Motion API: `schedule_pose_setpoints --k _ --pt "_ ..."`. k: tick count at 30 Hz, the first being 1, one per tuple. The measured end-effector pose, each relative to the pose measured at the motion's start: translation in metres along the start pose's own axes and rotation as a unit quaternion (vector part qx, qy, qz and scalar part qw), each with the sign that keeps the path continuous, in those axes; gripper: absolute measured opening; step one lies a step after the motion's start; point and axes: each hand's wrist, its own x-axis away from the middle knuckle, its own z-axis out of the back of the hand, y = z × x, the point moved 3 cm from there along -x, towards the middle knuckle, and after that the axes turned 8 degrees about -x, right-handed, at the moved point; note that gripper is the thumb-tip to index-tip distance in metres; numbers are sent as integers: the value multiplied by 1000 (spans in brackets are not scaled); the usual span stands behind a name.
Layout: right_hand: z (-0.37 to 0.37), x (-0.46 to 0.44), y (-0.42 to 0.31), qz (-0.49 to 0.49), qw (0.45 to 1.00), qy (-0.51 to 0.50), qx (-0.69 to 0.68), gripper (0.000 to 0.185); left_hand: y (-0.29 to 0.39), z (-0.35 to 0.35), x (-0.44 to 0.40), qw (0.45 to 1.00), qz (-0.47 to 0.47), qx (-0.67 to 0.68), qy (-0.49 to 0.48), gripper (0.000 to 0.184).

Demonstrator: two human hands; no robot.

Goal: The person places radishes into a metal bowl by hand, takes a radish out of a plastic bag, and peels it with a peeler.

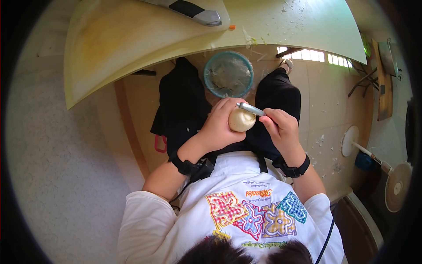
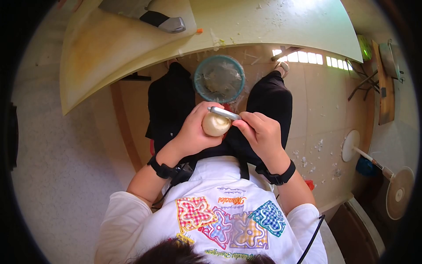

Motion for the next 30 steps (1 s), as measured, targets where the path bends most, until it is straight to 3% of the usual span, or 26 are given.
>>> schedule_pose_setpoints --k 2,4,5,7,8,10,12,14,18,20,22,25,30 --pt "0 -1 9 -2 1000 0 0 20 0 0 1 1000 11 19 2 62" --pt "5 0 55 -200 979 32 14 30 14 9 6 995 -97 16 -23 64" --pt "16 11 90 -233 969 80 -21 34 30 12 7 990 -136 24 -26 65" --pt "43 26 139 -302 929 166 -138 39 35 14 6 988 -124 83 -41 65" --pt "42 21 125 -349 889 198 -221 39 34 15 8 988 -102 109 -44 65" --pt "32 29 97 -389 870 206 -223 38 22 11 6 993 -94 76 -19 66" --pt "20 12 90 -335 893 93 -284 35 18 10 -5 992 -104 67 -15 67" --pt "11 10 61 -321 901 52 -286 30 19 8 -5 996 -50 76 -9 66" --pt "8 14 31 -321 866 29 -382 24 18 9 -7 996 -20 86 -8 69" --pt "11 15 19 -246 907 30 -341 19 13 10 -6 996 -1 84 -8 69" --pt "17 17 9 -243 907 24 -344 15 11 9 -6 996 16 89 -12 69" --pt "21 15 -9 -197 949 -1 -248 11 11 8 -8 995 31 92 -13 67" --pt "17 19 -10 -128 974 1 -184 14 7 9 -7 993 45 104 -17 64"
